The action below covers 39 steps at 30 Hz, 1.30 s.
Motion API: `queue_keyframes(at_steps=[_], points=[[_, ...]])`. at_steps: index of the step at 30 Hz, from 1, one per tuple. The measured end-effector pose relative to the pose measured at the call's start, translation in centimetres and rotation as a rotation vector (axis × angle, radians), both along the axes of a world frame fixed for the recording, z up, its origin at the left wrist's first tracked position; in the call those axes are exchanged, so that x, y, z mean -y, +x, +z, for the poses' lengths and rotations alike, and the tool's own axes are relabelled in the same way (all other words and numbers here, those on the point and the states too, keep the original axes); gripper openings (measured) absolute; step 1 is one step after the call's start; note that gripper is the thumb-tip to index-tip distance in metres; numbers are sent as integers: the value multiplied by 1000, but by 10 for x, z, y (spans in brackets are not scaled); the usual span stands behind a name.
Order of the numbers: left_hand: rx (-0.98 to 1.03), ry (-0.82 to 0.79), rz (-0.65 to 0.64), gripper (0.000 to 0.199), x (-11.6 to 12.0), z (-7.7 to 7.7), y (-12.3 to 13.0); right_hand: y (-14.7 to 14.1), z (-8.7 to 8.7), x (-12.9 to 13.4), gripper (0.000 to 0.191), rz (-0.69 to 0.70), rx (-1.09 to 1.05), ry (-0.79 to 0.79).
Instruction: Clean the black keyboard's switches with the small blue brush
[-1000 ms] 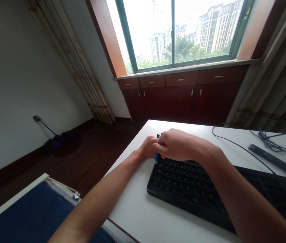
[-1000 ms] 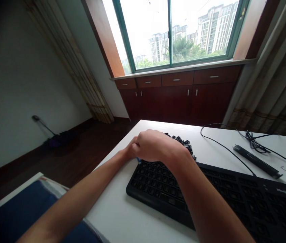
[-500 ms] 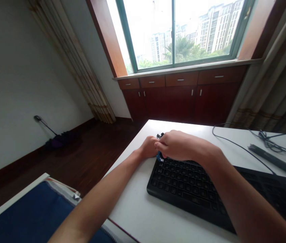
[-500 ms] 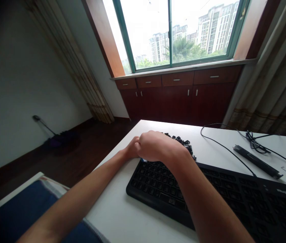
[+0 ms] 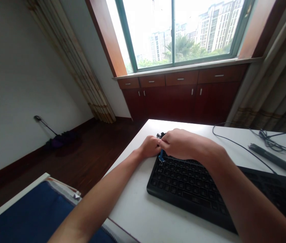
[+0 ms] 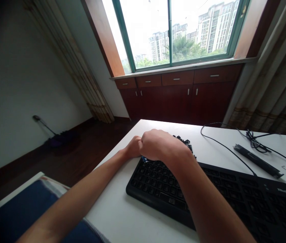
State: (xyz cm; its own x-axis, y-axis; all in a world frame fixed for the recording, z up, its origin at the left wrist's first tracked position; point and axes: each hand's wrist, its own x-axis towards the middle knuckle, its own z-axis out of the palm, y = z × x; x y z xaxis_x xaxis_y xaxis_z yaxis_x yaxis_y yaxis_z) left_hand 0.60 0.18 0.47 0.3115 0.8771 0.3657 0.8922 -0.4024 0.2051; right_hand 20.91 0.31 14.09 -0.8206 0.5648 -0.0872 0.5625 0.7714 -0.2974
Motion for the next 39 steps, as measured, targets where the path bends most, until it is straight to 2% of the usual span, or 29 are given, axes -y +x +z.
queue_keyframes(at_steps=[7, 13, 25, 32, 39], points=[[28, 8, -31, 42, 0, -2, -2, 8, 11, -5, 53, 61, -42, -118], [39, 38, -31, 41, 4, 6, 7, 13, 8, -9, 38, -73, 81, -7], [39, 31, -50, 37, 4, 5, 4, 9, -1, -16, 40, -61, 61, -89], [29, 34, -31, 44, 4, 6, 8, 8, 4, -10, 32, -152, 127, 77], [38, 37, -36, 44, 1, 2, 5, 4, 9, -1, 29, -159, 91, 92]])
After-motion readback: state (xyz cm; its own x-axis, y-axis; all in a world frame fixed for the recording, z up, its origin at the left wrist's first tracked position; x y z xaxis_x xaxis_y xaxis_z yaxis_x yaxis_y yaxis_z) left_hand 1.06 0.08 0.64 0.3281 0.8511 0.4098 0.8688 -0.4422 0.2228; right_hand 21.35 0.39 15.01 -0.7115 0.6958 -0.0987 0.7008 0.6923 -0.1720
